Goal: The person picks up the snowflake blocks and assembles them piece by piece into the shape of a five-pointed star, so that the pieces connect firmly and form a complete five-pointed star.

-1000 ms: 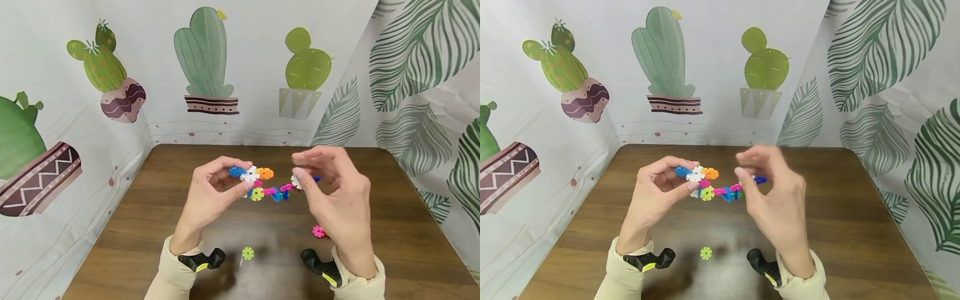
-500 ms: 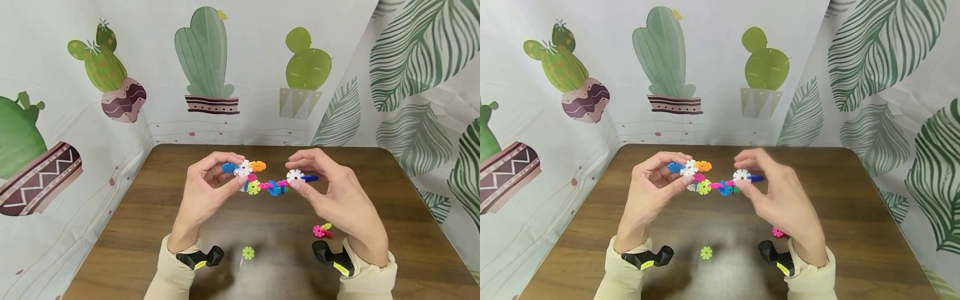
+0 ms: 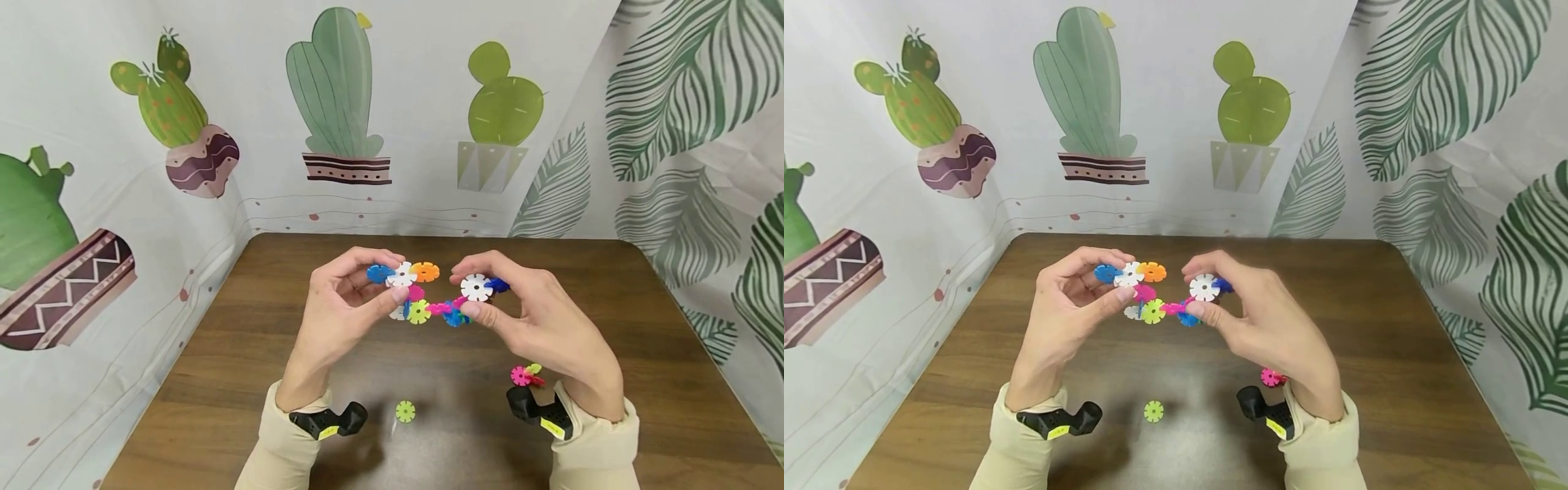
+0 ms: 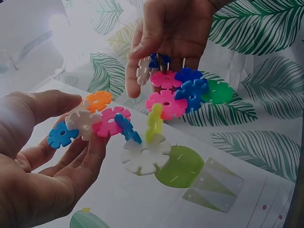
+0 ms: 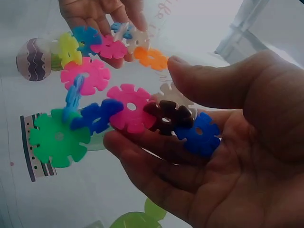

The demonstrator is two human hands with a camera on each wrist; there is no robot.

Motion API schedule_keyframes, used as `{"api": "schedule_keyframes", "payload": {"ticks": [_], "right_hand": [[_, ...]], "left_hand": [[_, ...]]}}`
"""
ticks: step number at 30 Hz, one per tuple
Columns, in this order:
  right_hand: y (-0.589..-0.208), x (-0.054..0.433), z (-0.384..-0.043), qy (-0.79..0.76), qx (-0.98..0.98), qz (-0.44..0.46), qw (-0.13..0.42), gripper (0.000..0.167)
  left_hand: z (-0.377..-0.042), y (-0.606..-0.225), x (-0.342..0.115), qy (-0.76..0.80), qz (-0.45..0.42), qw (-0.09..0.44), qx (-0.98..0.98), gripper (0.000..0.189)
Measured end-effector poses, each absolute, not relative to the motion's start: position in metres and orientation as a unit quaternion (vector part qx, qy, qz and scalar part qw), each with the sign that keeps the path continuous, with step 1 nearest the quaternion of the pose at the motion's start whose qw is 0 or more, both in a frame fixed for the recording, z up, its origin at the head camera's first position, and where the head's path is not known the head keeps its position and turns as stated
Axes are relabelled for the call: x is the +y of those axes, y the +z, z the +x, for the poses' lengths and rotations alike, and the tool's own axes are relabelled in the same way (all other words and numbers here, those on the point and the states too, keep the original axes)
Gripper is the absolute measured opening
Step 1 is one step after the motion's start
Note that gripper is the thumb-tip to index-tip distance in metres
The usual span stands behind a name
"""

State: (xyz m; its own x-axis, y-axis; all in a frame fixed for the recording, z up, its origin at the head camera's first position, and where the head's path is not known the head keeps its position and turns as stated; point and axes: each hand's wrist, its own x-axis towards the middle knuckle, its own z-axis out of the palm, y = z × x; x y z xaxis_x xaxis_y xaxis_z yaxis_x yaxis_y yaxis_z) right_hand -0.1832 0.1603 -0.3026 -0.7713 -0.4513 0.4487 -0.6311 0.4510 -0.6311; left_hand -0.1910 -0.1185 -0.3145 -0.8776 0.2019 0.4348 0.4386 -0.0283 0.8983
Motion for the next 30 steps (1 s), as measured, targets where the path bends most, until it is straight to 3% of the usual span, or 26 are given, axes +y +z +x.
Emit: {"api": "schedule_keyframes", "payload": {"ticks": [11,20,30], "right_hand": [[-0.3,0.163,-0.183,0.401,-0.848,0.319,0.134,0.047],[-0.292,0.145,-0.169,0.5,-0.765,0.315,0.256,0.061],[-0.297,0.134,-0.168,0.453,-0.78,0.318,0.292,0.057]], "left_hand": [[-0.191,-0.313,-0.119,-0.704,-0.228,0.094,-0.666,0.033],[-0.189,-0.316,-0.113,-0.693,-0.241,0.058,-0.677,0.031],[-0.186,-0.32,-0.104,-0.645,-0.273,0.03,-0.713,0.03]]}}
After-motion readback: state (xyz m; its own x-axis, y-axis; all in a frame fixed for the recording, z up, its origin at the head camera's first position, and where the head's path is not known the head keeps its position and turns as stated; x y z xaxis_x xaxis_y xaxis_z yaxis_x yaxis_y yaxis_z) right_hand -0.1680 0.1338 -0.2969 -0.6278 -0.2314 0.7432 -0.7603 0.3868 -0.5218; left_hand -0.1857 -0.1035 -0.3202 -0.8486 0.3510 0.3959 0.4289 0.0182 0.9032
